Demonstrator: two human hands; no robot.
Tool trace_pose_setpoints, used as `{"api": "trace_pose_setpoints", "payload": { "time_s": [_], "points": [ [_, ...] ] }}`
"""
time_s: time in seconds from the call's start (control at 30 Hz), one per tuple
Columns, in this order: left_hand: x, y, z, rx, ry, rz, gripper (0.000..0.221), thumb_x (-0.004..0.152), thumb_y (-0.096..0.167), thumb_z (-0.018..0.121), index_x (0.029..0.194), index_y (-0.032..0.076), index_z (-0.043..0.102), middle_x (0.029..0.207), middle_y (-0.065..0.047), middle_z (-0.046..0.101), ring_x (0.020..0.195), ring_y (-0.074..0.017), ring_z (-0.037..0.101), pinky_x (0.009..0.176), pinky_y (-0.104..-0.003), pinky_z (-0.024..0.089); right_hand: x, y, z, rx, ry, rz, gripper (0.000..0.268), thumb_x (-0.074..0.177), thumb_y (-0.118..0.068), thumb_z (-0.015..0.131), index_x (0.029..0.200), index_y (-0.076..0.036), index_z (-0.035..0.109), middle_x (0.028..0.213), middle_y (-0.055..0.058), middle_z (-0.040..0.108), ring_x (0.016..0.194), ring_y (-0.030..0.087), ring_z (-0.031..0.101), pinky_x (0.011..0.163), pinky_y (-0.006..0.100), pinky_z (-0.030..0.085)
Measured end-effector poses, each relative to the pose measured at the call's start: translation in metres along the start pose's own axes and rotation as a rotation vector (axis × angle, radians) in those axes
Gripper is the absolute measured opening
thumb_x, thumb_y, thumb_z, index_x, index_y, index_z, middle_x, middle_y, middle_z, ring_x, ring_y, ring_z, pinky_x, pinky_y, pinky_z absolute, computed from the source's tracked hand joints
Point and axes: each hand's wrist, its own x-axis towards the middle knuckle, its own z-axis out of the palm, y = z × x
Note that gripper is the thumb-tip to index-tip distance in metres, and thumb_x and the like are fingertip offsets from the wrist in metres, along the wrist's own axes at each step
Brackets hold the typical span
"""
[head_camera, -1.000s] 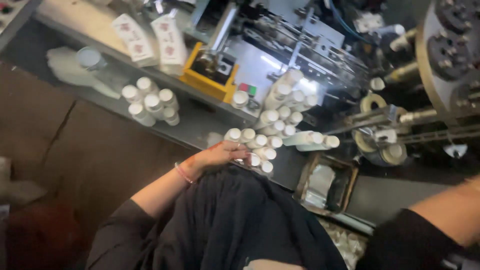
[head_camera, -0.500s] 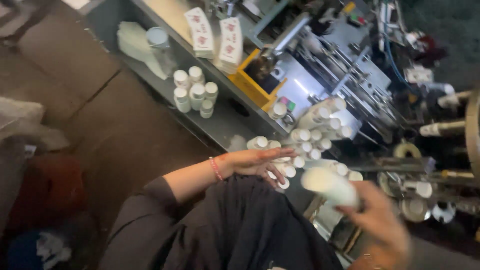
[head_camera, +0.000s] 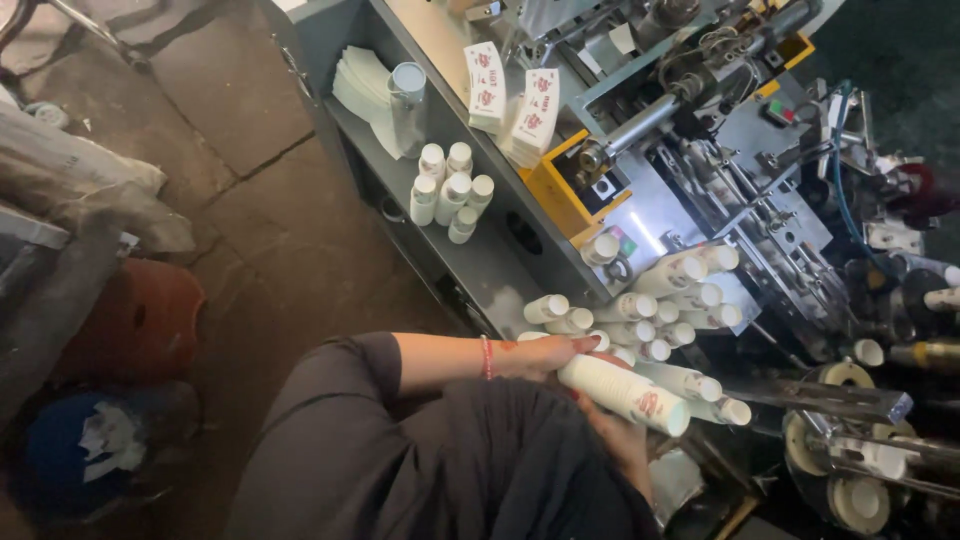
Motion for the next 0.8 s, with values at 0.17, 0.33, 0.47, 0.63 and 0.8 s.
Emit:
{"api": "trace_pose_setpoints", "payload": {
  "time_s": [0.17,0.33,0.47,0.63,0.8],
  "points": [
    [-0.011,0.014,-0.012,0.730,0.240,0.151,0.055,0.103,0.056,0.052,0.118,0.007,0.071,0.109,-0.013,0.074,0.099,-0.0281,0.071,0.086,-0.039,0.056,-0.023,-0.037,-0.033,-0.118,0.137,-0.154,0.049,0.078,-0.001,0.079,0.125,-0.004,0.066,0.115,0.008,0.072,0.103,0.017,0.069,0.095,0.032,0.055],
    [-0.119,0.092,0.047,1.399,0.242,0.437,0.041,0.093,0.046,0.065,0.112,0.011,0.075,0.106,-0.014,0.076,0.100,-0.0273,0.073,0.086,-0.037,0.056,-0.051,0.091,-0.081,-0.215,0.491,-0.011,0.053,0.074,-0.008,0.083,0.123,-0.002,0.067,0.119,0.010,0.071,0.108,0.021,0.068,0.098,0.035,0.053],
    [-0.214,0.135,0.120,1.411,-0.114,1.020,0.021,0.099,0.026,0.070,0.096,0.006,0.072,0.092,-0.010,0.070,0.092,-0.0267,0.070,0.099,-0.045,0.057,-0.058,0.247,-0.085,-0.491,0.687,0.221,0.069,0.066,-0.023,0.093,0.125,0.000,0.066,0.119,0.015,0.072,0.108,0.029,0.069,0.095,0.041,0.052],
    [-0.257,0.152,0.181,1.345,-0.511,1.129,0.022,0.104,0.021,0.068,0.089,0.005,0.068,0.083,-0.006,0.064,0.082,-0.0251,0.067,0.108,-0.051,0.055,-0.058,0.350,-0.078,-0.811,0.725,0.276,0.072,0.062,-0.033,0.099,0.119,0.000,0.072,0.116,0.020,0.074,0.106,0.038,0.069,0.092,0.048,0.052],
    [-0.257,0.156,0.169,1.321,-0.705,1.097,0.021,0.106,0.020,0.067,0.092,0.004,0.067,0.086,-0.008,0.065,0.086,-0.0263,0.067,0.109,-0.049,0.054,-0.047,0.358,-0.075,-0.650,0.623,0.494,0.063,0.072,-0.042,0.087,0.123,-0.009,0.071,0.113,0.016,0.076,0.107,0.038,0.072,0.095,0.047,0.054]
  ]
}}
